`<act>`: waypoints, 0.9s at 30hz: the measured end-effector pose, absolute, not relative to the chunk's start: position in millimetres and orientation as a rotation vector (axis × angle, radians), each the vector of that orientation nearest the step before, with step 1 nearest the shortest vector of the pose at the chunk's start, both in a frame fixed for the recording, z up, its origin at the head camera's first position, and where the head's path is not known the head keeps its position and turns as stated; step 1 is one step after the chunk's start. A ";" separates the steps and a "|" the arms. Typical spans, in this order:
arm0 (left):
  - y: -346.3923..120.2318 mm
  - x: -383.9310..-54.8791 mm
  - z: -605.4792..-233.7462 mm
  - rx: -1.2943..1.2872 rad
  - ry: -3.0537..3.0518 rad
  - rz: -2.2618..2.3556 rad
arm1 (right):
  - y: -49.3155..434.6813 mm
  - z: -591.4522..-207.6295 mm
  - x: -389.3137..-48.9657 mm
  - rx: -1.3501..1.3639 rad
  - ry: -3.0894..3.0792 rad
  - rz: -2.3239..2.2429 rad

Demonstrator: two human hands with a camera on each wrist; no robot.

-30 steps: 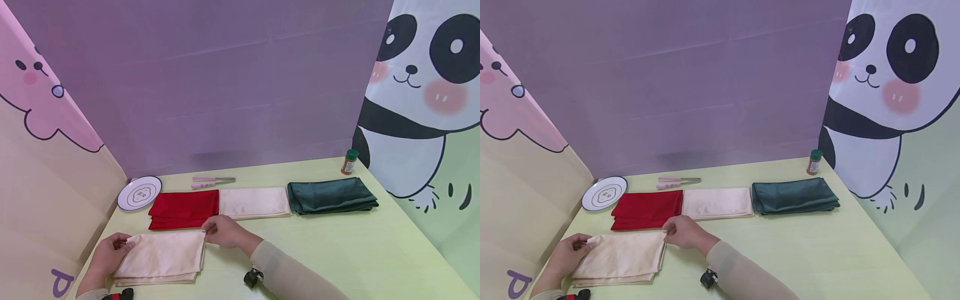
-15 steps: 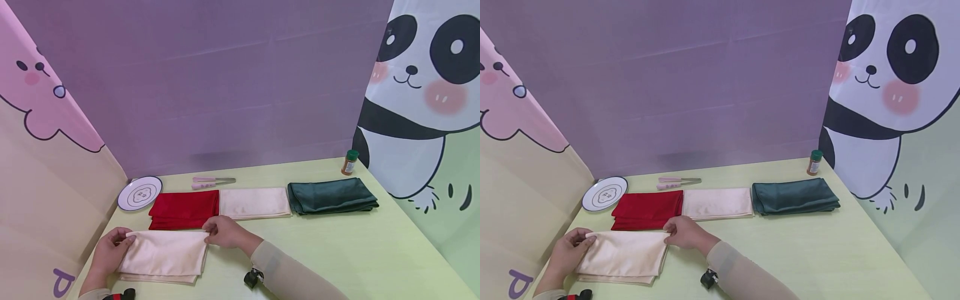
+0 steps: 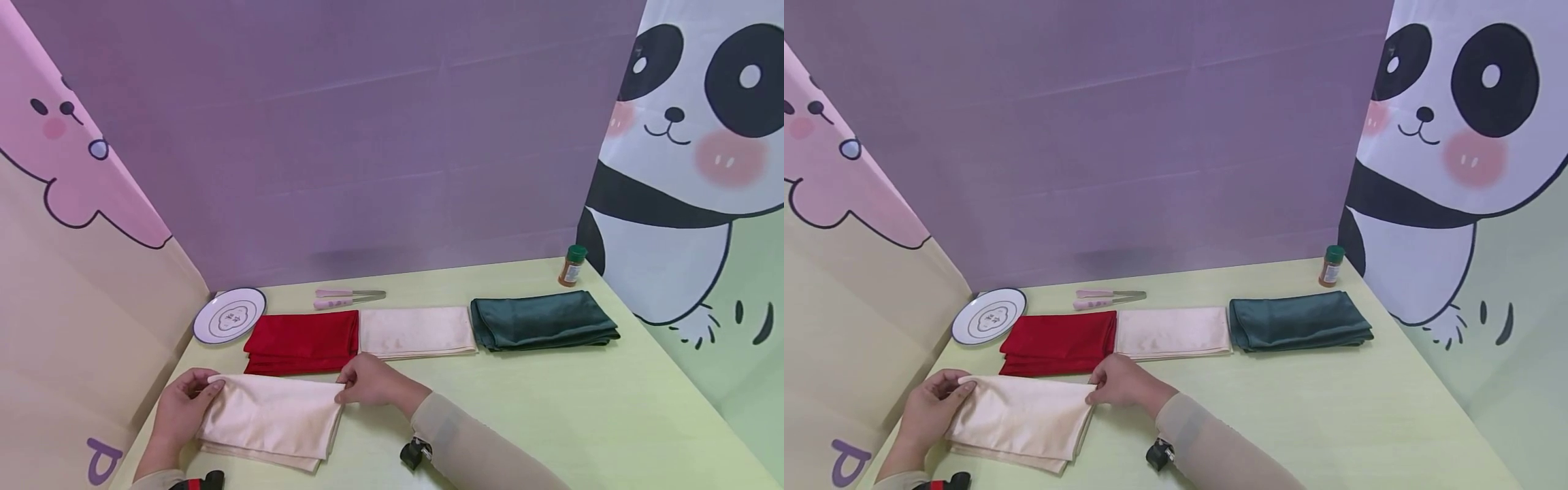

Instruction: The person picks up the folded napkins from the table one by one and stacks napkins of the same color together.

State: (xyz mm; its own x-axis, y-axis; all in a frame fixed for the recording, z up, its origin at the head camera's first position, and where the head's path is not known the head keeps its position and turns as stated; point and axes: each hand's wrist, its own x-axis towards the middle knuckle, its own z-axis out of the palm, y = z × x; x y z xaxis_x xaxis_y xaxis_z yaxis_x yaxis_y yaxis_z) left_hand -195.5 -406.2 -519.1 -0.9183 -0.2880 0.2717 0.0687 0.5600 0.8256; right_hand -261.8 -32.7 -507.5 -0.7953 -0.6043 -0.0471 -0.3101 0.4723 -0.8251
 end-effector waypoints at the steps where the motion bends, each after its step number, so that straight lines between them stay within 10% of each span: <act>1: -405.5 -195.5 -518.4 0.178 -2.422 -1.303 | -32.0 -507.7 -262.3 -0.786 2.399 -1.223; 27: -398.4 -201.7 -519.5 0.083 -2.295 -1.534 | -17.3 -492.1 -277.4 -0.690 2.393 -1.523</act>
